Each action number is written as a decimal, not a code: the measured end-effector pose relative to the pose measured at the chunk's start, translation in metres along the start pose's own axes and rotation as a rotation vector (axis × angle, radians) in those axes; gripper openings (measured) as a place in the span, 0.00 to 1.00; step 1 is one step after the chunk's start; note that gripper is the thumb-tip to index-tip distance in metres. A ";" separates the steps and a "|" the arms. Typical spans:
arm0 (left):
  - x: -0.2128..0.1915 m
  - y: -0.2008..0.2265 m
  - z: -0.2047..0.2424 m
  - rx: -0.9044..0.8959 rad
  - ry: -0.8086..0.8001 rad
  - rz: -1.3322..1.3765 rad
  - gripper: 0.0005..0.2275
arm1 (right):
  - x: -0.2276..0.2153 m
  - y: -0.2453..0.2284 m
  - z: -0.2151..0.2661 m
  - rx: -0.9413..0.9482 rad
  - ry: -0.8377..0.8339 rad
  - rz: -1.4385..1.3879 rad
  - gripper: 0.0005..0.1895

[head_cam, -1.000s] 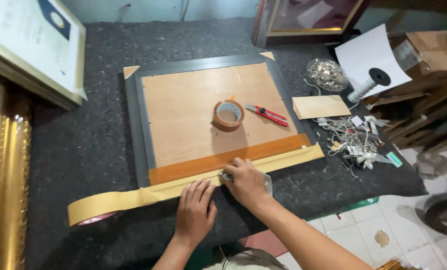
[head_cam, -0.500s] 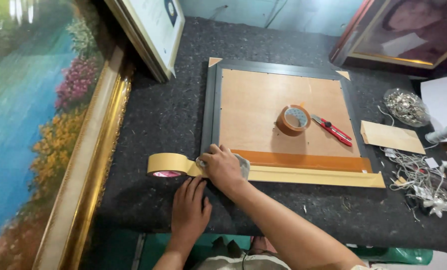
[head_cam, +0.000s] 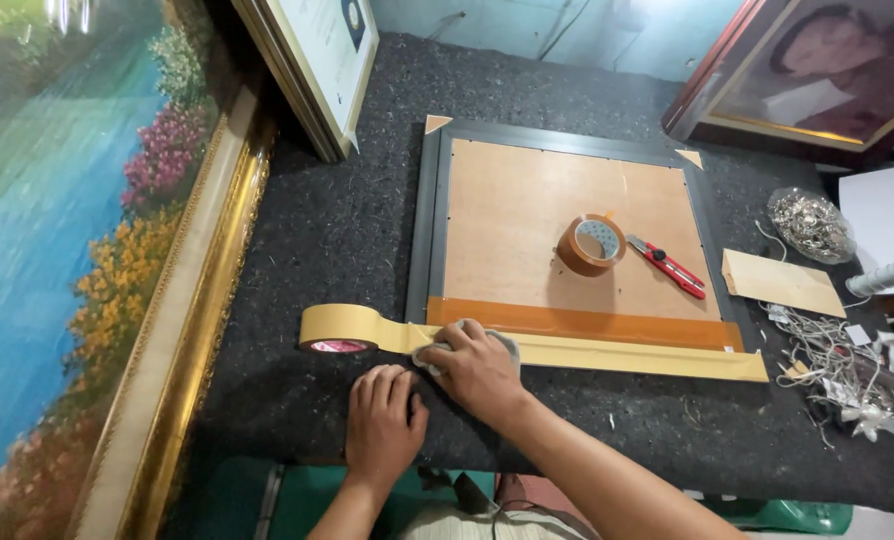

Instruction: Applying adhesive tape to the back of a picture frame to seal it, using a utility knife to cut the tape and a cloth to smooth it.

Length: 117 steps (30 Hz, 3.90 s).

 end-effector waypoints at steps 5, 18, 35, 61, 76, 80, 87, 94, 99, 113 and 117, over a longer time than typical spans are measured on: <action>-0.001 0.003 -0.003 -0.002 -0.031 0.016 0.09 | -0.019 0.043 0.031 0.069 0.015 0.039 0.10; 0.016 0.028 -0.031 0.148 -0.206 -0.138 0.25 | -0.006 0.029 -0.049 0.453 -0.097 0.051 0.09; 0.014 0.033 -0.028 0.175 -0.239 -0.195 0.23 | -0.004 0.024 -0.042 0.435 -0.238 0.066 0.12; 0.046 0.063 -0.031 0.085 -0.152 -0.220 0.26 | -0.012 0.104 0.058 0.845 0.082 0.080 0.10; 0.071 0.093 -0.052 0.308 -0.188 -0.180 0.29 | -0.108 0.214 0.160 1.496 0.021 0.020 0.13; 0.087 0.112 -0.067 0.397 -0.287 -0.034 0.28 | -0.092 0.204 0.150 1.436 0.096 0.030 0.12; 0.115 0.158 -0.089 0.557 -0.370 0.047 0.29 | -0.080 0.176 0.134 1.168 0.065 0.045 0.17; 0.115 0.158 -0.082 0.577 -0.219 -0.049 0.31 | -0.128 0.241 0.149 1.536 0.033 -0.020 0.12; 0.109 0.161 -0.087 0.576 -0.223 -0.056 0.31 | -0.124 0.274 0.150 1.537 0.081 -0.075 0.11; 0.113 0.162 -0.088 0.574 -0.221 -0.075 0.31 | -0.138 0.265 0.141 1.559 -0.028 -0.117 0.12; 0.114 0.162 -0.086 0.570 -0.233 -0.065 0.31 | -0.131 0.246 0.139 1.526 0.030 -0.060 0.09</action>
Point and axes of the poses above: each hand's wrist, its own z-axis away from the middle knuckle, its own x-axis out of the palm, y = z × x, the point moved 1 cm from there along -z, towards the middle knuckle, and after that the axes turned 9 degrees about x, right-handed, at the moved point
